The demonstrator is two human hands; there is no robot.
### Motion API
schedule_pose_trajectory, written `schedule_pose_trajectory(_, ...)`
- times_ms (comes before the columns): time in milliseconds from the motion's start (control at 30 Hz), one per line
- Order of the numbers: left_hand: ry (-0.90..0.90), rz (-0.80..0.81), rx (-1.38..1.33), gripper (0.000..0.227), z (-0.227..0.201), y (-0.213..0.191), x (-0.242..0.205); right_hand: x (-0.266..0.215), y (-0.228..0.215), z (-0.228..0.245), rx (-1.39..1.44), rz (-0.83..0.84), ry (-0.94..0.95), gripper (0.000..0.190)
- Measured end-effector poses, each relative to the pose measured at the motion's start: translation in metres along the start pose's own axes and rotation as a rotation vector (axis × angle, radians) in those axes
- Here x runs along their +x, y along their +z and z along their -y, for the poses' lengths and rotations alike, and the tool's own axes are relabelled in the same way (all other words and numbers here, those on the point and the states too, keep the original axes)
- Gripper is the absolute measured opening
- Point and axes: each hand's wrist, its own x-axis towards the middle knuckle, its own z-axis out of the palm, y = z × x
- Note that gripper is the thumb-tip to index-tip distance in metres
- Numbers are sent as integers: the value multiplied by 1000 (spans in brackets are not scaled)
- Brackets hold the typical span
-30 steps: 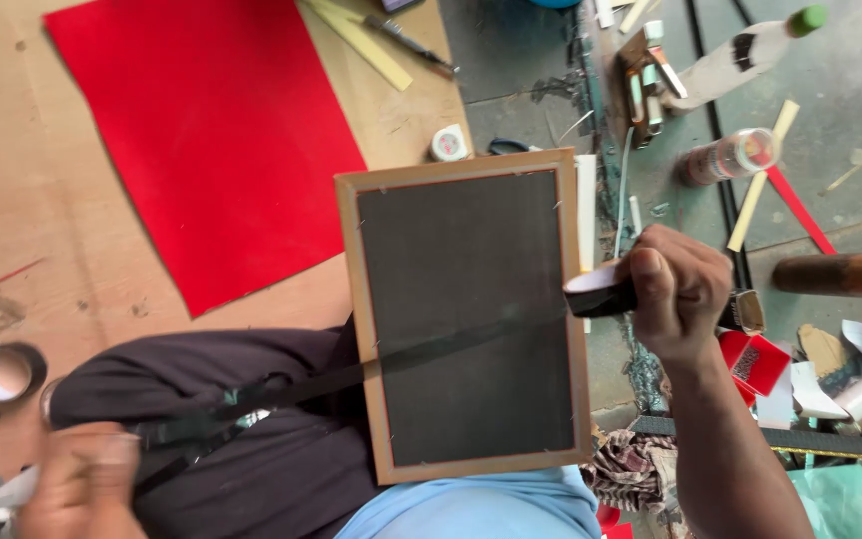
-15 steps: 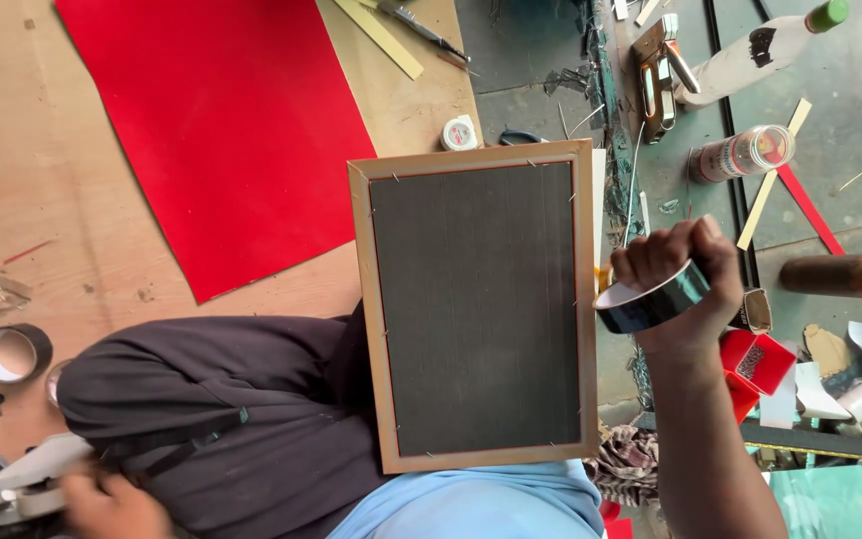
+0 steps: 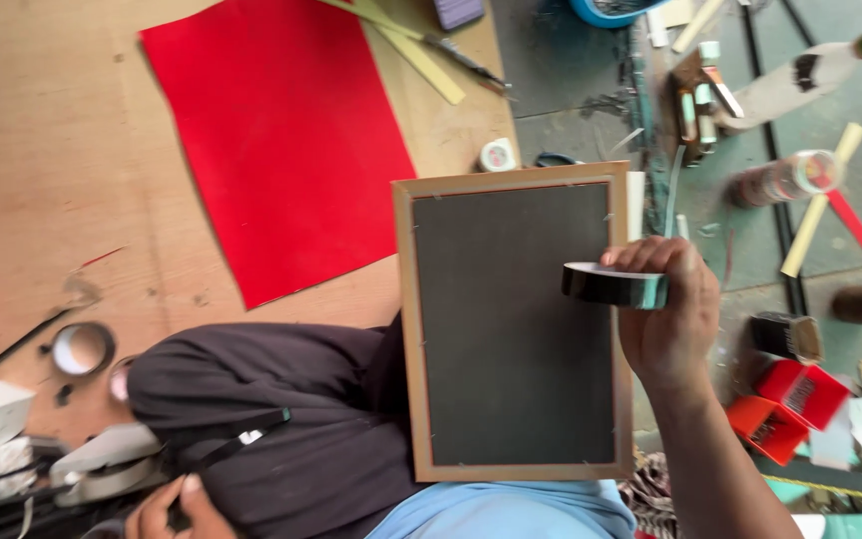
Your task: The user is applying black tape to the edges of a picture frame while sitting on the floor.
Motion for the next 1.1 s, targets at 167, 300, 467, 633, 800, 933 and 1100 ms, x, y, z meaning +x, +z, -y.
schedule_pose_trajectory(167, 232, -76, 210, 18, -129, -23, 76, -17, 12, -6, -751, 190, -373, 39)
schedule_pose_trajectory(300, -175, 82, 60, 37, -84, -1, 58, -32, 17, -7, -1112, 416, -627, 26)
schedule_pose_trajectory(467, -184, 12, 66, 30, -77, -1, 67, -47, 26, 3, -1200, 502, -618, 23)
schedule_pose_trajectory(633, -467, 132, -859, 18, -199, -23, 86, -53, 71, 17, -874, 572, -579, 51)
schedule_pose_trajectory(800, -658, 683, -1559, 28, -274, -20, 46, -50, 151, 27, -739, 705, -798, 57)
schedule_pose_trajectory(933, -560, 772, -1521, 33, -286, -28, 42, -51, 117, -4, -852, 669, -975, 48)
schedule_pose_trajectory(1100, -479, 753, -1395, 53, -287, -37, 35, -65, 40, -46, -924, 692, -799, 35)
